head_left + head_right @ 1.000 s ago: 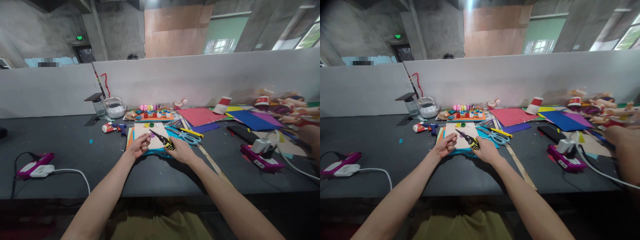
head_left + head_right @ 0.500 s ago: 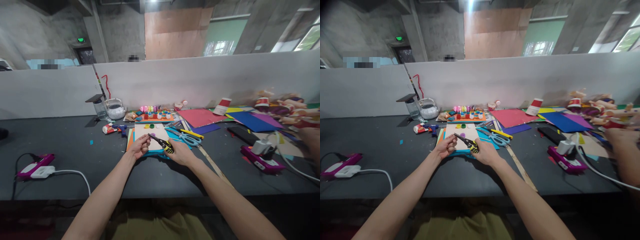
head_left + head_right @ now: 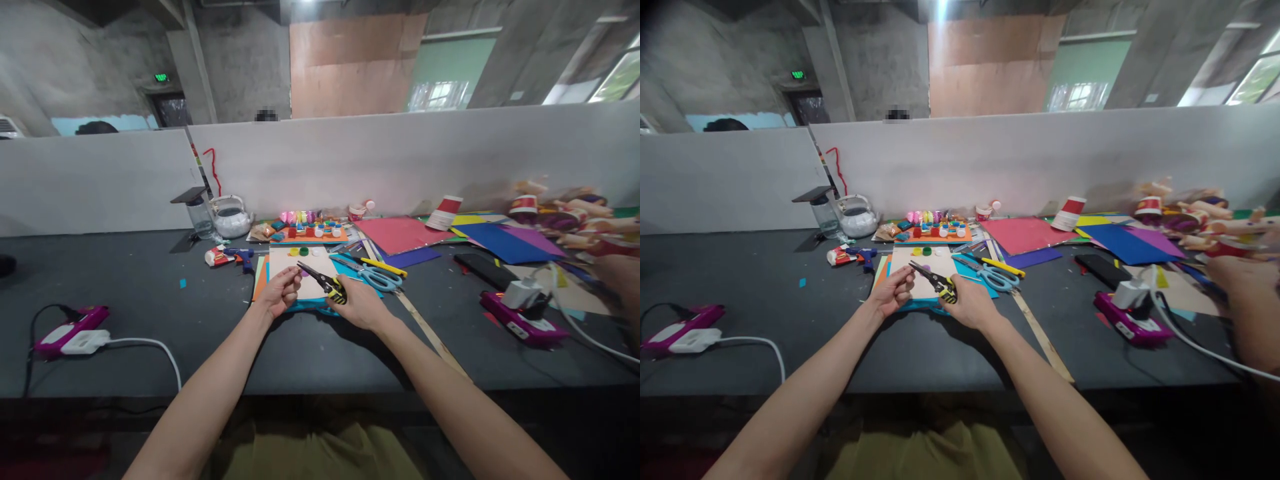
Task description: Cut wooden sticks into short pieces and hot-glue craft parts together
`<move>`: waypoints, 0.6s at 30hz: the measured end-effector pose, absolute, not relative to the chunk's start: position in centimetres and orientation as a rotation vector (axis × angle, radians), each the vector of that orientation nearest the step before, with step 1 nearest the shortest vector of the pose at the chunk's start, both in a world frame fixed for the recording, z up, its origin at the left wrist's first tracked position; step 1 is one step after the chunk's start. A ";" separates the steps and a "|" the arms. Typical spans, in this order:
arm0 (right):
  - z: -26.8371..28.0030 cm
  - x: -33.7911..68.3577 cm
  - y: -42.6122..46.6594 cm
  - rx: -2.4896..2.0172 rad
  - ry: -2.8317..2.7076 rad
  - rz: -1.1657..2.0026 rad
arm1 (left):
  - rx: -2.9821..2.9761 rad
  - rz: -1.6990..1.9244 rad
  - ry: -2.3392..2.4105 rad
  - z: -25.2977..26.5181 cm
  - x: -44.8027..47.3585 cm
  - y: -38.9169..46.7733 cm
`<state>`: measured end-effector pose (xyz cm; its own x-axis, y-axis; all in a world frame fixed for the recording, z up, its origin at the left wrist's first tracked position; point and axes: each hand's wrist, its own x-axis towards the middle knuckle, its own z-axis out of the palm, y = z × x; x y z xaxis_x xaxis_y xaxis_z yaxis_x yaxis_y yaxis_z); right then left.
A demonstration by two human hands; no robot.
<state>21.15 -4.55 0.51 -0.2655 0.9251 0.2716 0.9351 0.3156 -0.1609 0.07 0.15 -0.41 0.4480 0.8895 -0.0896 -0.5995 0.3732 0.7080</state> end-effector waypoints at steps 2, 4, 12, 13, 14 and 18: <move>0.5 21.1 -4.6 -1.663 -2.288 -0.035 | 0.653 1.007 0.504 -0.5 0.1 0.2; 0.4 21.0 -4.7 -1.663 -2.295 -0.030 | 0.649 1.007 0.498 -0.6 0.1 0.2; 0.6 20.8 -4.8 -1.678 -2.308 -0.038 | 0.621 1.018 0.490 -0.2 0.3 -0.1; 0.6 20.8 -4.8 -1.679 -2.308 -0.043 | 0.619 1.014 0.488 -0.2 0.4 -0.1; 0.6 20.8 -4.8 -1.681 -2.307 -0.048 | 0.618 1.009 0.486 -0.2 0.4 -0.1; 0.7 20.9 -4.8 -1.697 -2.303 -0.073 | 0.616 0.998 0.471 -0.4 0.4 0.0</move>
<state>20.87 -4.76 0.70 -0.2713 0.9290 0.2519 0.9430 0.3089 -0.1235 0.44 -0.02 -0.35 0.4683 0.8793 -0.0863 -0.6258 0.3991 0.6702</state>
